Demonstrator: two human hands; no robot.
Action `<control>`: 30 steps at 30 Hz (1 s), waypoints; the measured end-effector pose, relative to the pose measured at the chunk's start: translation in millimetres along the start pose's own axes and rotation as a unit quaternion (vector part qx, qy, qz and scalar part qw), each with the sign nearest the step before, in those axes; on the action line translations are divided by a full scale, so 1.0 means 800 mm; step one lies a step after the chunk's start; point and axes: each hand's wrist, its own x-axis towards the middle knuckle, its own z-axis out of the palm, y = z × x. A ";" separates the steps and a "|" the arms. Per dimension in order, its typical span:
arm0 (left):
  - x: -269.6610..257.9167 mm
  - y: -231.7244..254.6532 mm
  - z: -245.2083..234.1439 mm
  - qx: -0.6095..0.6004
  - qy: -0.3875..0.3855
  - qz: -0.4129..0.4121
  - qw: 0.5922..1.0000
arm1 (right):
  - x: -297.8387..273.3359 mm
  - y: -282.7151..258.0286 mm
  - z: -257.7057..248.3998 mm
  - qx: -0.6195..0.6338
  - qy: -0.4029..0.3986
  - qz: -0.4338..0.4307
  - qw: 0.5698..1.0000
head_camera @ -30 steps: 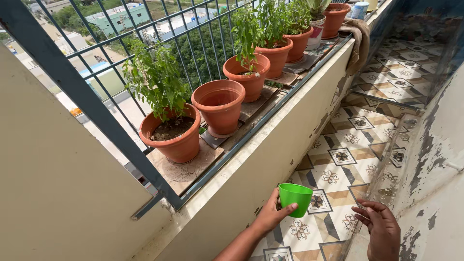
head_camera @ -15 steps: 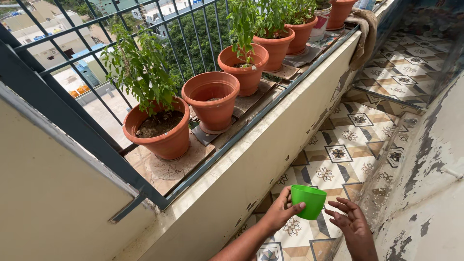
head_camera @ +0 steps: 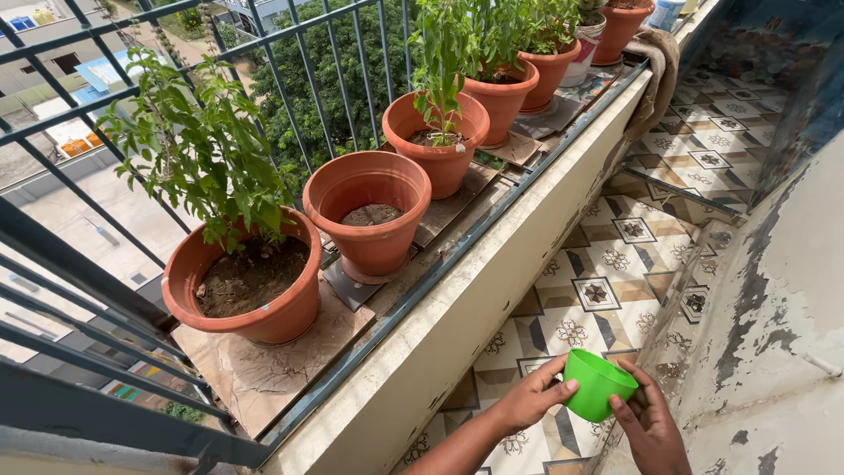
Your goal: The person wipes a balcony railing and ledge by hand using a piece of white cloth after moving several small items aside.
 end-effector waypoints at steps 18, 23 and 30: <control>0.065 0.015 -0.133 0.031 0.093 -0.014 0.995 | 0.147 0.027 0.067 -0.089 -0.006 0.051 0.995; 0.089 -0.008 -0.164 0.030 0.139 -0.007 0.990 | 0.207 0.030 0.072 -0.030 -0.049 0.046 0.997; 0.154 -0.001 -0.153 0.044 0.134 0.008 0.990 | 0.287 0.009 0.029 -0.027 -0.166 0.007 0.986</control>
